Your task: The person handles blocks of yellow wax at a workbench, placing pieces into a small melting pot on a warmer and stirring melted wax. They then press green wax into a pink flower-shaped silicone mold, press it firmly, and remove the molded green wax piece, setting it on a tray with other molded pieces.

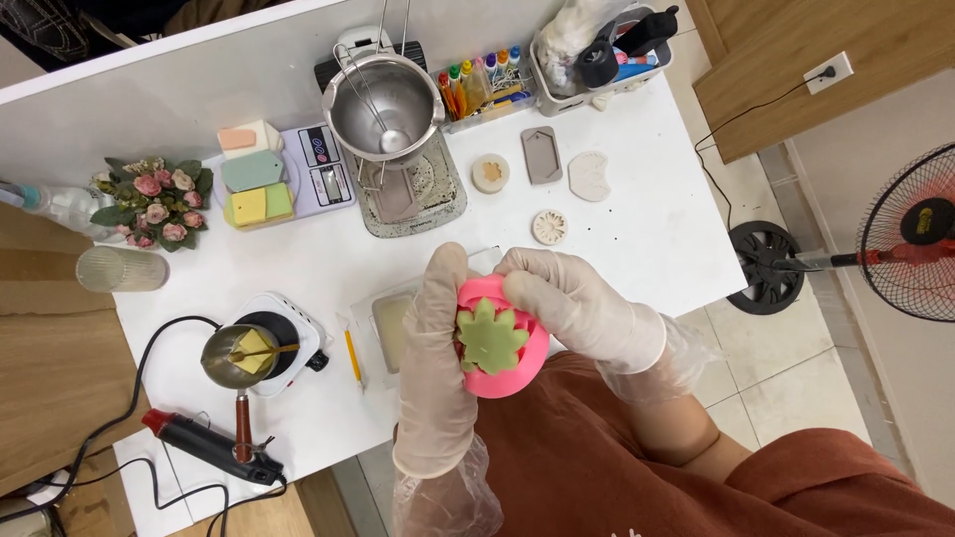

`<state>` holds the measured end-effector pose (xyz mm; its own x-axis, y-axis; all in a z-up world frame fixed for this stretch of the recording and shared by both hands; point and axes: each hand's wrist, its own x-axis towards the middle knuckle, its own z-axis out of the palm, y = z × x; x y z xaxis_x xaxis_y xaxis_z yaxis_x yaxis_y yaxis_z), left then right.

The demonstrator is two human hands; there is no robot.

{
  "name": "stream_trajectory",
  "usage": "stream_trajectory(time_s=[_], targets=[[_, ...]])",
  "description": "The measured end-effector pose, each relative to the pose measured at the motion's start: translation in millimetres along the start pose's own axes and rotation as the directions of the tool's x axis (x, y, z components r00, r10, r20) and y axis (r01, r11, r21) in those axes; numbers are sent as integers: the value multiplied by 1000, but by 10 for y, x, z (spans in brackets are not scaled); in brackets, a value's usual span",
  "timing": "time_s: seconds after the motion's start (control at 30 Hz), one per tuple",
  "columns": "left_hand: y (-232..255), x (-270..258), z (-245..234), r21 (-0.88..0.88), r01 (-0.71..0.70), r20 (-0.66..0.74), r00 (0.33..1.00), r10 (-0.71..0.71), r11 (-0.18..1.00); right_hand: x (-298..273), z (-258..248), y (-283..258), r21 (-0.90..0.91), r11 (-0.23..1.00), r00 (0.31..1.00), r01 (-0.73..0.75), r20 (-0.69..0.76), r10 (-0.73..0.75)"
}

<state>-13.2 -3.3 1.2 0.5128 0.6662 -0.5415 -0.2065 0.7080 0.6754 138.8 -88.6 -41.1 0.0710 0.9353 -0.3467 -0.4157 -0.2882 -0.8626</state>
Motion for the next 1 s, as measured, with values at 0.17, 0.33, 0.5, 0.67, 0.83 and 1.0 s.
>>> stream_trajectory(time_s=[0.17, 0.33, 0.5, 0.67, 0.83, 1.0], targets=[[-104, -16, -59, -66, 8, 8, 1000, -7, 998, -127, -72, -16, -5, 998, 997, -55, 53, 55], [-43, -93, 46, -62, -33, 110, 993, 40, 998, -272, -106, -113, -8, 998, 994, -58, 96, 59], [-20, -166, 81, -40, 26, 121, 992, -21, 999, -381, -160, -124, -52, 996, 993, -71, 96, 76], [53, -237, 145, -69, 65, 141, 988, -55, 996, -450, -215, -124, -35, 999, 969, 35, 245, -25], [82, -245, 155, 60, 112, 234, 964, -123, 992, -495, -299, -66, -14, 998, 961, 55, 271, -49], [67, -252, 148, 64, 122, 214, 968, -133, 991, -493, -235, -75, 13, 1000, 980, 9, 200, -11]])
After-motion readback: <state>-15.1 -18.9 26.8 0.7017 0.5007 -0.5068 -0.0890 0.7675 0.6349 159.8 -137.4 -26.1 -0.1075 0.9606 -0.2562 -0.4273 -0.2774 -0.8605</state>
